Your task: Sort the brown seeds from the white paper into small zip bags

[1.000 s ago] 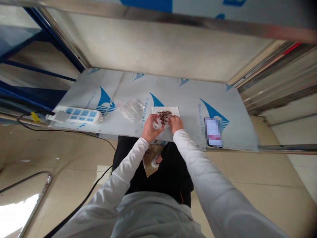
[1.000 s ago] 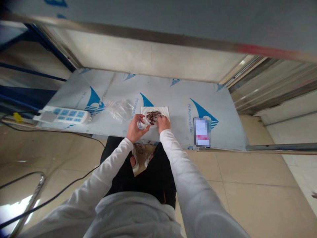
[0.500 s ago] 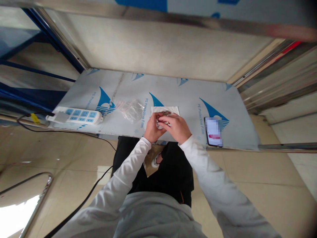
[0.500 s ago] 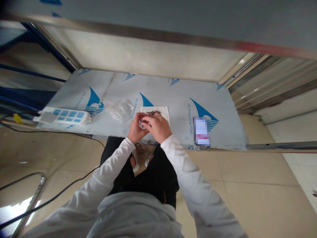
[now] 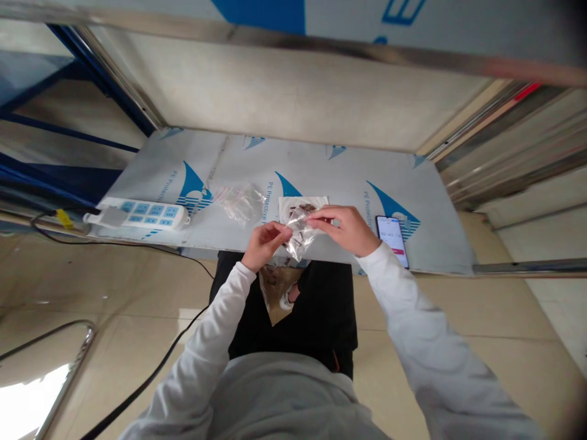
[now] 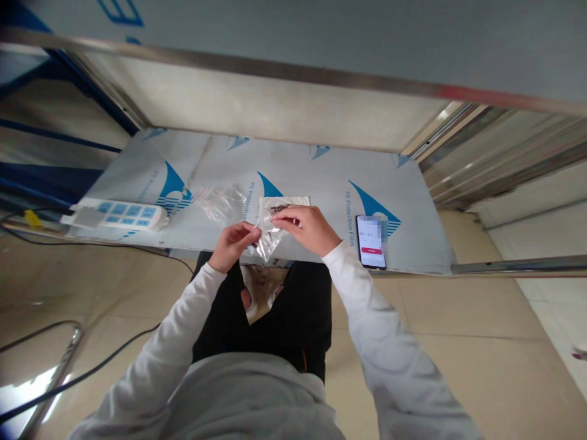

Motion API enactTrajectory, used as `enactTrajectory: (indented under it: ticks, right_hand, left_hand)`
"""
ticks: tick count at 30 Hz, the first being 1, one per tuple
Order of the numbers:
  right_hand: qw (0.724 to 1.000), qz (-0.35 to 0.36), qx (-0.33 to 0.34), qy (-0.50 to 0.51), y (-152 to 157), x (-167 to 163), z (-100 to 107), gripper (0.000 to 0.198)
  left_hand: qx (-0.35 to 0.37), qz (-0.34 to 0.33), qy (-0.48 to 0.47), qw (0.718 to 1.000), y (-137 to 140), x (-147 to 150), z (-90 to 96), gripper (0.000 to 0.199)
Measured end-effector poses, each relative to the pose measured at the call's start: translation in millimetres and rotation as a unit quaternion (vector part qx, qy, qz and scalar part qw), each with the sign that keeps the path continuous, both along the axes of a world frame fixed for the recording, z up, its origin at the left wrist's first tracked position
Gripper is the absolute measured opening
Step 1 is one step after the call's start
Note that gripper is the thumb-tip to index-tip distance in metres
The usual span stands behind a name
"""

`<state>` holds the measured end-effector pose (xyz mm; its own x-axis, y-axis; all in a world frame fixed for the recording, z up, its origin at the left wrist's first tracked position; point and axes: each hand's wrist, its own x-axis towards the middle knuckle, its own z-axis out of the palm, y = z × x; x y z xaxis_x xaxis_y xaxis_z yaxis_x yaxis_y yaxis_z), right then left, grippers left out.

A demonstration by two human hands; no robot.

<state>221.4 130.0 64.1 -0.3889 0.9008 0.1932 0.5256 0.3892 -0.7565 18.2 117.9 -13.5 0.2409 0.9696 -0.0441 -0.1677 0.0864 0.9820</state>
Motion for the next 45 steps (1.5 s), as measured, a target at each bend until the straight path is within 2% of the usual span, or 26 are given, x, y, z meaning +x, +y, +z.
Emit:
enactTrajectory:
  ticks: [7, 10, 12, 13, 14, 15, 17, 18, 21, 23, 30, 32, 34, 37, 40, 42, 45]
  right_hand:
    - [0.998, 0.008, -0.050, 0.033, -5, 3, 3, 0.017]
    - [0.998, 0.048, -0.044, 0.015, -4, 0, 9, 0.017]
    - [0.997, 0.072, -0.032, 0.016, 0, -1, 5, 0.018]
    - [0.998, 0.056, -0.019, 0.026, 3, 0, -3, 0.020]
    - [0.999, 0.011, -0.001, 0.035, 8, 3, -13, 0.023]
    - [0.998, -0.057, 0.016, 0.031, 13, 5, -27, 0.026]
    - [0.977, -0.207, 0.039, -0.016, 23, 11, -61, 0.028]
    - [0.969, -0.239, 0.026, -0.065, 27, 13, -78, 0.026]
    - [0.968, -0.219, -0.001, -0.119, 33, 12, -120, 0.013]
    - [0.972, -0.200, 0.000, -0.126, 33, 6, -134, 0.010]
    - [0.971, -0.183, 0.008, -0.151, 39, -7, -140, 0.005]
    - [0.971, -0.187, 0.009, -0.150, 38, -7, -136, 0.003]
    - [0.970, -0.198, 0.014, -0.142, 32, -8, -121, 0.003]
    - [0.976, -0.198, 0.063, -0.070, 12, -12, -78, 0.014]
    - [0.985, -0.112, 0.125, -0.024, -7, -15, -28, 0.013]
    - [0.986, -0.043, 0.148, -0.068, -11, -16, -2, 0.009]
    - [0.969, 0.024, 0.167, -0.183, -9, -14, 17, 0.008]
  left_hand:
    - [-0.011, -0.007, -0.033, 0.999, -2, -6, 11.9, 0.030]
    - [0.012, -0.026, -0.028, 0.999, 6, -4, 20.1, 0.031]
    - [0.024, -0.021, -0.014, 0.999, 12, -2, 22.0, 0.028]
    - [0.027, -0.004, -0.008, 1.000, 14, 0, 21.4, 0.027]
    - [0.028, 0.019, -0.004, 0.999, 16, 1, 19.8, 0.027]
    - [0.027, 0.046, -0.002, 0.999, 17, 1, 17.3, 0.027]
    - [0.026, 0.089, -0.001, 0.996, 17, -1, 10.8, 0.027]
    - [0.026, 0.104, 0.000, 0.994, 16, -3, 7.5, 0.027]
    - [0.025, 0.135, -0.005, 0.990, 13, -9, 0.5, 0.027]
    - [0.024, 0.145, -0.004, 0.989, 12, -13, -0.8, 0.027]
    - [0.042, 0.151, 0.023, 0.987, 11, -16, -2.0, 0.024]
    - [0.048, 0.152, 0.025, 0.987, 11, -16, -4.6, 0.023]
    - [0.057, 0.155, 0.036, 0.986, 10, -16, -7.1, 0.021]
    - [0.077, 0.148, 0.068, 0.984, 8, -16, -8.6, 0.020]
    - [0.098, 0.127, 0.087, 0.983, 6, -14, -6.8, 0.016]
    - [0.110, 0.122, 0.091, 0.982, 5, -12, -4.4, 0.015]
    - [0.121, 0.110, 0.087, 0.983, 2, -7, -0.1, 0.014]
